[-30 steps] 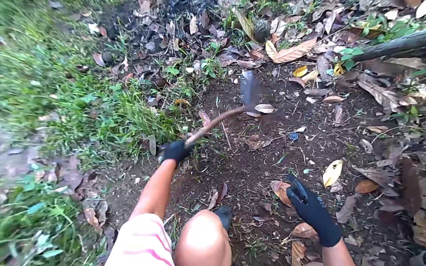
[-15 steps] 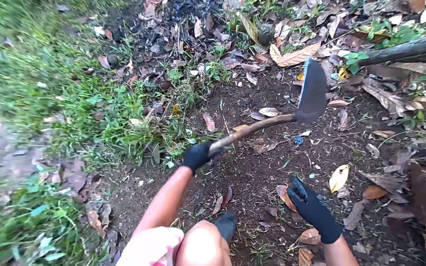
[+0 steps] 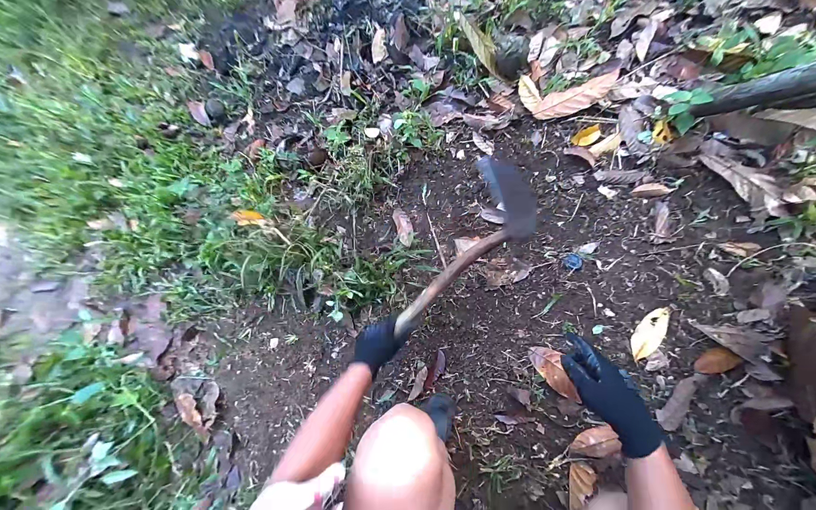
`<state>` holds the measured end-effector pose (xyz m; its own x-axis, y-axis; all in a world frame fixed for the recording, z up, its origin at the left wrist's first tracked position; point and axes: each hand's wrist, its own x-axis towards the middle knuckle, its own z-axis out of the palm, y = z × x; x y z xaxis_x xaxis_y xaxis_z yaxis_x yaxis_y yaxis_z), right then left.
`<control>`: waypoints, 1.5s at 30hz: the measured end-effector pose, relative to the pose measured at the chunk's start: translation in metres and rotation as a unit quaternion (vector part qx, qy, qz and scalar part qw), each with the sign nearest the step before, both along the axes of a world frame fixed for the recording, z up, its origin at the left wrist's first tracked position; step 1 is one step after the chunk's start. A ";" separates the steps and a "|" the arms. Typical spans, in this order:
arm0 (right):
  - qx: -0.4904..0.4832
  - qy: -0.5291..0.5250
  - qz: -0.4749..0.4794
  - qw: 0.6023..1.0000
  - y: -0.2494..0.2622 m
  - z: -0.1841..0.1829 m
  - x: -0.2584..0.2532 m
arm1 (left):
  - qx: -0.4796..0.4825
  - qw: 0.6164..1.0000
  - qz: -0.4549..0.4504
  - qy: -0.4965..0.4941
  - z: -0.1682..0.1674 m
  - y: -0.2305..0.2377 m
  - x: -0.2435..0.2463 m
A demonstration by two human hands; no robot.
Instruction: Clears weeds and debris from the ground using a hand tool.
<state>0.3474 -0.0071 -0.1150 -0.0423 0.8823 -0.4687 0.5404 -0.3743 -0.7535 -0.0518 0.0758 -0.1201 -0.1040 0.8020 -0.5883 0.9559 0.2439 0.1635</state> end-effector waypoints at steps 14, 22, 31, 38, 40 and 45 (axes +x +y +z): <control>-0.044 0.023 0.077 0.996 0.030 -0.021 -0.026 | -0.023 0.955 0.294 -0.029 0.016 -0.228 -0.048; -0.033 0.053 0.049 0.997 0.036 -0.032 -0.035 | -0.009 0.995 0.094 0.044 -0.042 -0.085 -0.052; -0.019 0.050 0.017 0.998 0.034 -0.025 -0.014 | -0.063 0.959 0.275 -0.023 0.001 -0.249 -0.022; -0.004 0.053 0.047 0.998 0.034 -0.018 -0.039 | -0.016 0.997 0.034 0.069 -0.020 -0.110 -0.041; 0.002 0.069 0.052 0.996 0.031 -0.018 -0.035 | -0.047 0.976 0.204 0.065 -0.048 -0.197 -0.079; -0.002 0.062 0.037 0.997 0.029 -0.022 -0.019 | -0.061 0.904 0.424 0.012 -0.022 -0.312 -0.061</control>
